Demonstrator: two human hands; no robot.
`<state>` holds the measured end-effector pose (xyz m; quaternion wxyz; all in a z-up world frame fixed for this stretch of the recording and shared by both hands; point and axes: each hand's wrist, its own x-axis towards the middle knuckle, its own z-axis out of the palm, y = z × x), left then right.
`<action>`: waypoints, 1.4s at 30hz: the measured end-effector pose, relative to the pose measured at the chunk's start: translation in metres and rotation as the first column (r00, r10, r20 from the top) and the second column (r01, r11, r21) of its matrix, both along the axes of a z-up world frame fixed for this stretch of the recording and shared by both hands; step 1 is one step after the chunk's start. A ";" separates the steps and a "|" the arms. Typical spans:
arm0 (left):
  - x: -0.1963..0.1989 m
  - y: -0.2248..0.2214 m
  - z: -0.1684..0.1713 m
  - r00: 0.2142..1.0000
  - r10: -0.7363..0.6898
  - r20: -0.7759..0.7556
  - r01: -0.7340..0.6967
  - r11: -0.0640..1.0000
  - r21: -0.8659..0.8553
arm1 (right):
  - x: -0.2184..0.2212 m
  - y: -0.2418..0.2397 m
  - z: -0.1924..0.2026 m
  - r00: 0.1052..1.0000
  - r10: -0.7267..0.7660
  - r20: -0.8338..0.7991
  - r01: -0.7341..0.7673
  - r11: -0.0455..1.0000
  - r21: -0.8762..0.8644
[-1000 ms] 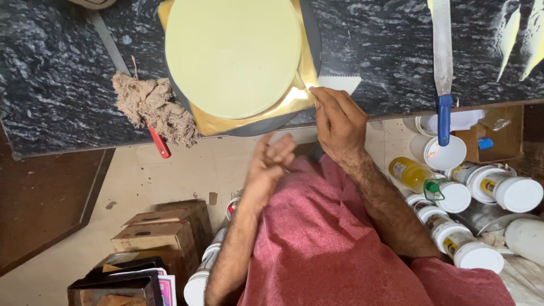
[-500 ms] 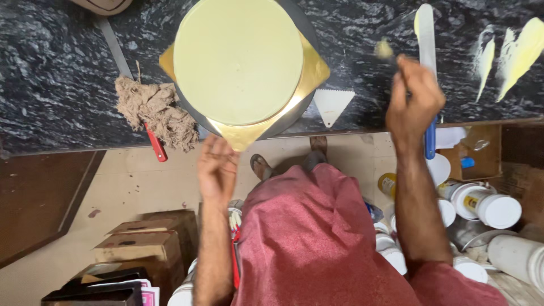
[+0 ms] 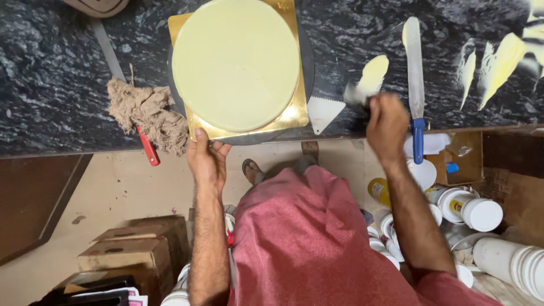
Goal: The person applies cream to the sides of a cake using a scraper and a palette knife, smoothing the surface and edges.
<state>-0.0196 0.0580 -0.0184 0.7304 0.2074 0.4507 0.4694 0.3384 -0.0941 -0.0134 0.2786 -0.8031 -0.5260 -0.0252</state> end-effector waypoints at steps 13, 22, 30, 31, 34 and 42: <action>0.004 -0.021 -0.002 1.000 -0.015 -0.011 0.015 1.000 0.018 | -0.092 0.002 -0.067 -0.737 -0.379 -0.559 0.211 0.658 -0.723; -0.023 0.029 -0.012 0.962 -0.051 -0.269 0.067 0.997 0.050 | -0.104 -0.057 -0.116 -0.447 -0.180 -0.876 0.269 0.907 -0.324; -0.033 0.053 0.011 0.935 -0.158 -0.317 0.179 0.983 0.039 | -0.108 -0.012 -0.105 -0.541 -0.178 -0.822 0.214 0.916 -0.339; -0.028 0.042 0.013 0.948 -0.138 -0.288 0.155 0.987 0.035 | -0.113 -0.024 -0.100 -0.434 -0.245 -0.867 0.215 0.906 -0.364; -0.011 -0.002 0.008 0.985 -0.057 -0.164 0.061 0.998 0.019 | -0.108 -0.052 -0.077 -0.207 -0.306 -0.929 0.209 0.914 -0.347; -0.023 -0.021 -0.011 0.995 -0.068 0.077 0.065 0.997 0.031 | -0.058 -0.022 0.030 0.684 0.007 -0.730 0.234 0.945 0.228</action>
